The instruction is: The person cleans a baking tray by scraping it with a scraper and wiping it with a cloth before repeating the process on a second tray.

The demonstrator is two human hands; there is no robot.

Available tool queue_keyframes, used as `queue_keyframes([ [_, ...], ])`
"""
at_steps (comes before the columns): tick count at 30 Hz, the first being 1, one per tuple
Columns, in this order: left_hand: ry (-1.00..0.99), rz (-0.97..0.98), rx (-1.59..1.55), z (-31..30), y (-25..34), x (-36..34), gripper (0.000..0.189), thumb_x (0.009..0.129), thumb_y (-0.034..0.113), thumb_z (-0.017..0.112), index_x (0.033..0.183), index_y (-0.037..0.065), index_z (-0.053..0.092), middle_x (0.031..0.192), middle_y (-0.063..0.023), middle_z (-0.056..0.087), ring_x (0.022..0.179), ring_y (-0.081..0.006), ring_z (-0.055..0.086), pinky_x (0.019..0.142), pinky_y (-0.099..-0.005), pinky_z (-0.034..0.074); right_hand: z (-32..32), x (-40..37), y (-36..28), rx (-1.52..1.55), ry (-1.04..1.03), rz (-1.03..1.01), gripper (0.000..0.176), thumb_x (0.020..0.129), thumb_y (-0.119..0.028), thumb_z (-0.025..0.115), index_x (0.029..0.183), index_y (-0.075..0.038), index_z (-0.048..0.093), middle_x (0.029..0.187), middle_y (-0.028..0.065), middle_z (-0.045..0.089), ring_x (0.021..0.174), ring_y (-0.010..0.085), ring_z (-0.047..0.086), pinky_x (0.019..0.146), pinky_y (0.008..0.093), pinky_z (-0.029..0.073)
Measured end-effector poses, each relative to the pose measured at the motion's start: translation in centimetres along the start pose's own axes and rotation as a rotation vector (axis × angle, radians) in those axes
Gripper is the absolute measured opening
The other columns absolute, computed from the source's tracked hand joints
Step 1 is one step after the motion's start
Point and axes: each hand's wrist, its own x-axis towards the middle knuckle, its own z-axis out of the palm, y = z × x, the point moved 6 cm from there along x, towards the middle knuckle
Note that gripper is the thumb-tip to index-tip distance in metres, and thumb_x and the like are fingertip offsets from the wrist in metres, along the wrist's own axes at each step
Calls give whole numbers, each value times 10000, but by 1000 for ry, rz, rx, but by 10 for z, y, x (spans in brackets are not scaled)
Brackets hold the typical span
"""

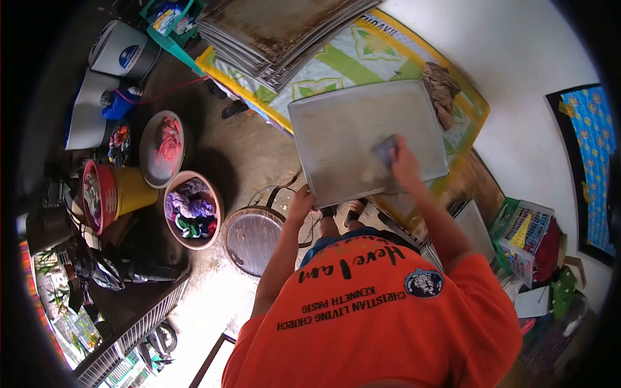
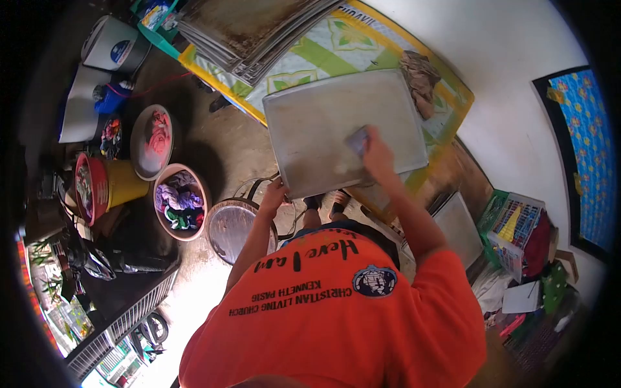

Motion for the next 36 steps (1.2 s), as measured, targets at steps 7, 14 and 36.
queue_keyframes([
  [7,-31,-13,79,7,1,0,326,785,55,519,1104,5,557,758,-74,593,527,-134,570,489,-276,496,-17,26,12,6,212,186,594,791,-243,661,1285,-42,401,1171,234,566,1046,397,566,852,448,456],
  [14,-24,9,1,15,-13,-4,378,817,59,522,1193,20,518,755,-57,594,529,-125,569,496,-254,491,7,16,-5,-24,268,68,473,805,-212,647,1190,-12,457,1138,181,564,1056,379,553,840,485,448],
  [36,29,-64,162,17,-15,-8,815,867,48,521,1489,136,2,805,-147,636,541,-183,626,502,-286,524,-43,-8,103,58,345,412,695,788,-297,691,1328,-14,357,1239,222,518,1141,377,512,919,463,423],
])
